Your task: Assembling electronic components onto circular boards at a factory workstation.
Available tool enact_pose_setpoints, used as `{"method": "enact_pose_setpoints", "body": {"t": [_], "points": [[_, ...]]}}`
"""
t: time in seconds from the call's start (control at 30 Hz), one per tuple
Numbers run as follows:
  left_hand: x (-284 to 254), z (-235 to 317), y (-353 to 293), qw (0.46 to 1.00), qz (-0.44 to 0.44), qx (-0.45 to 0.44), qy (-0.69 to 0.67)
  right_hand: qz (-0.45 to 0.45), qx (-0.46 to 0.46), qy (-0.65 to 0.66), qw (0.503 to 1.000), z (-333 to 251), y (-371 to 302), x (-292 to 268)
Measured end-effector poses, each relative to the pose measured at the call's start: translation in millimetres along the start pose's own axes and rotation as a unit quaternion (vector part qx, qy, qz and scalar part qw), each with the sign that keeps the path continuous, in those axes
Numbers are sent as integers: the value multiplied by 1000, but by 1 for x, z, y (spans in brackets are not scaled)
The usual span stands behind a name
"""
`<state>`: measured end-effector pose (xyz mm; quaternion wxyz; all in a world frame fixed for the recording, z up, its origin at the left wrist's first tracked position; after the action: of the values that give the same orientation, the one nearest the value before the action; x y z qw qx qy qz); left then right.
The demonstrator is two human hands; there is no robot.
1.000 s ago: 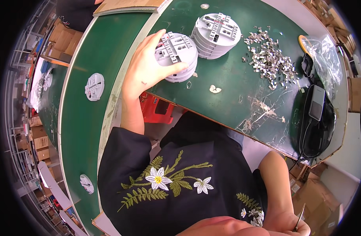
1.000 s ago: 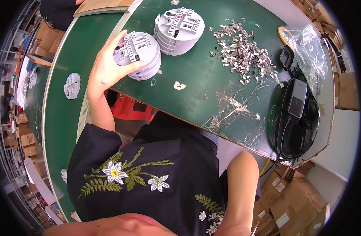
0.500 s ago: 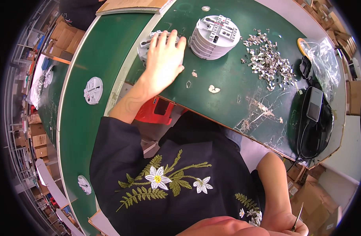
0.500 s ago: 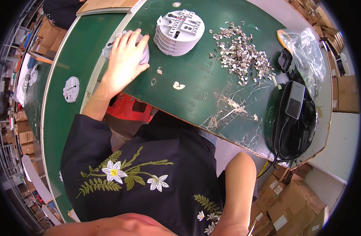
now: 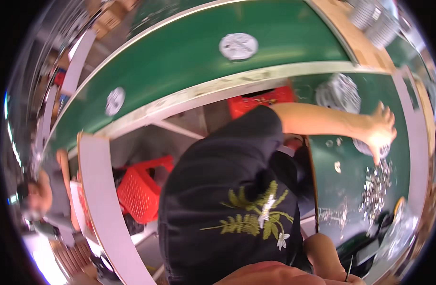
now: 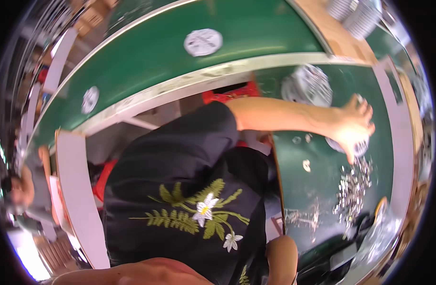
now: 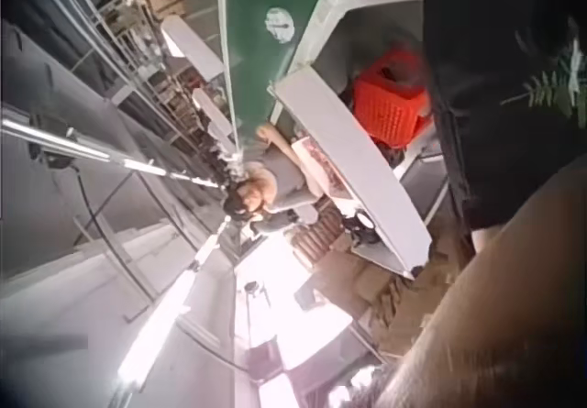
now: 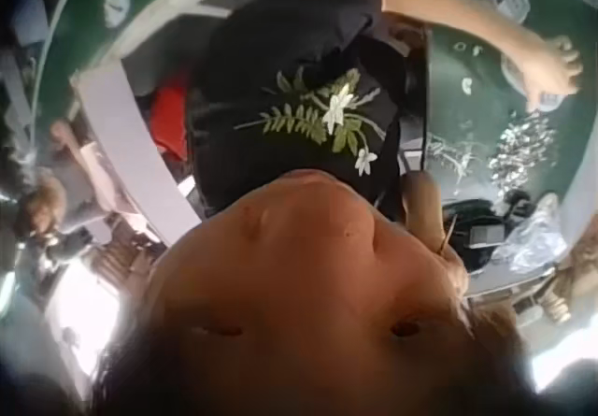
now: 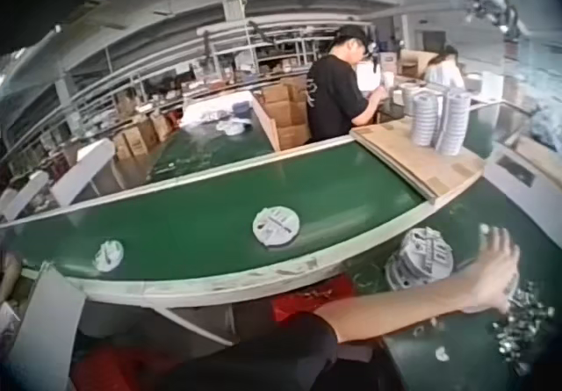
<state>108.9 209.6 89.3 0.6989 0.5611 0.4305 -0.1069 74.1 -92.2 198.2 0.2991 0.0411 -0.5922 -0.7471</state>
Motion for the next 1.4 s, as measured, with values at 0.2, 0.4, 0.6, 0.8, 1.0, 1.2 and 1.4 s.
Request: {"method": "enact_pose_setpoints", "body": {"t": [0.2,0.4,0.6,0.8,1.0,1.2,1.4], "points": [[107,-34,26,954,-277,-89,-69,-3,116,124,986,50,-14,20],[81,-18,32,930,-358,-71,-38,-61,179,78,979,53,-3,39],[-83,14,-8,982,-1,-26,-187,-141,223,-110,958,7,23,47],[-63,104,-102,937,-138,90,-310,-108,199,-354,907,-81,39,19],[-40,93,-135,913,-257,53,-312,17,489,-793,362,-62,-46,-152],[-46,103,-144,902,-261,23,-343,-95,554,-765,314,-55,-88,-198],[-52,105,-150,911,-244,9,-332,-189,496,-818,220,-44,-99,-195]]}}
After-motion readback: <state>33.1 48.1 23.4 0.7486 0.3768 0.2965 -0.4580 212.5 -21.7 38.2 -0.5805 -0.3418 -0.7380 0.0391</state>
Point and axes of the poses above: each hand's wrist, its own y-axis towards the middle knuckle, its own x-axis out of the palm, z = x × y, the point moved 10 cm from there along y, towards the middle knuckle, and after that the axes turned 2 degrees about x, right-handed, at the moved point
